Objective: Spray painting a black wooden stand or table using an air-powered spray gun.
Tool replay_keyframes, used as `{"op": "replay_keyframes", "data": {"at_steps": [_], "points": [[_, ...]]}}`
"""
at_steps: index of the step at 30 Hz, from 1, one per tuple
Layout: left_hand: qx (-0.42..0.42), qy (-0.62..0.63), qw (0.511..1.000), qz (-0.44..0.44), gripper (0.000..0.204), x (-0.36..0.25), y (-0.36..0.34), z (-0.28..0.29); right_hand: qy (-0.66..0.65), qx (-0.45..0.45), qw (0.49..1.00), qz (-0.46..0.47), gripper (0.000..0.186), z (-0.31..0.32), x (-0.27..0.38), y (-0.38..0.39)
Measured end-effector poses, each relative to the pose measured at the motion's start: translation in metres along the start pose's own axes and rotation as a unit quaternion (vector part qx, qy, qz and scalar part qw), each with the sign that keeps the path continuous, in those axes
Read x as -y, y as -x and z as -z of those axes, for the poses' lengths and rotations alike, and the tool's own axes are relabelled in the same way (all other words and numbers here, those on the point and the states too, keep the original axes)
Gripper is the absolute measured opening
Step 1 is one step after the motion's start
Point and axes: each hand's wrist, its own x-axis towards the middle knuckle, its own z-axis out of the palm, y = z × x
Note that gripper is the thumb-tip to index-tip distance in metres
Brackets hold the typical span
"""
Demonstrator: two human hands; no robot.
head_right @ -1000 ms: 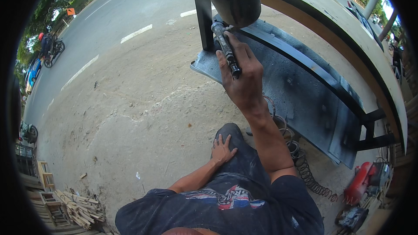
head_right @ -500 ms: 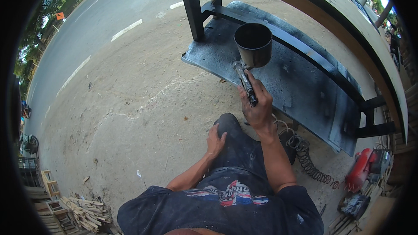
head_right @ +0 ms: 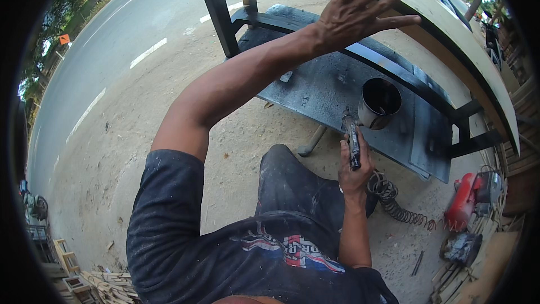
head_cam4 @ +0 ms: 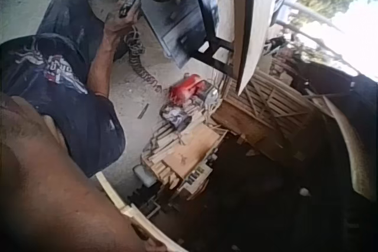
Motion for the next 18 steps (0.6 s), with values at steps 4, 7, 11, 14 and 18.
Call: {"op": "replay_keyframes", "data": {"at_steps": [4,7,11,14,18], "points": [[-0.068,-0.119,0.990,-0.016,0.106,-0.003,-0.016,-0.039,-0.033,-0.004,0.999,0.004,0.041,-0.001,0.000,-0.002],[-0.139,-0.160,0.977,-0.009,0.103,0.009,-0.013,-0.053,-0.072,0.022,0.997,-0.003,0.040,-0.015,0.005,-0.013],[-0.019,-0.110,0.993,-0.042,0.104,0.001,-0.028,-0.042,-0.058,0.057,0.996,0.042,0.040,-0.040,-0.010,-0.033],[0.035,-0.051,0.996,-0.070,0.099,0.002,-0.035,-0.034,-0.105,0.084,0.990,0.045,0.041,-0.072,-0.011,-0.050],[-0.011,-0.045,0.998,-0.048,0.099,0.009,-0.049,-0.044,-0.167,0.095,0.980,0.045,0.042,-0.133,-0.005,-0.084]]}}
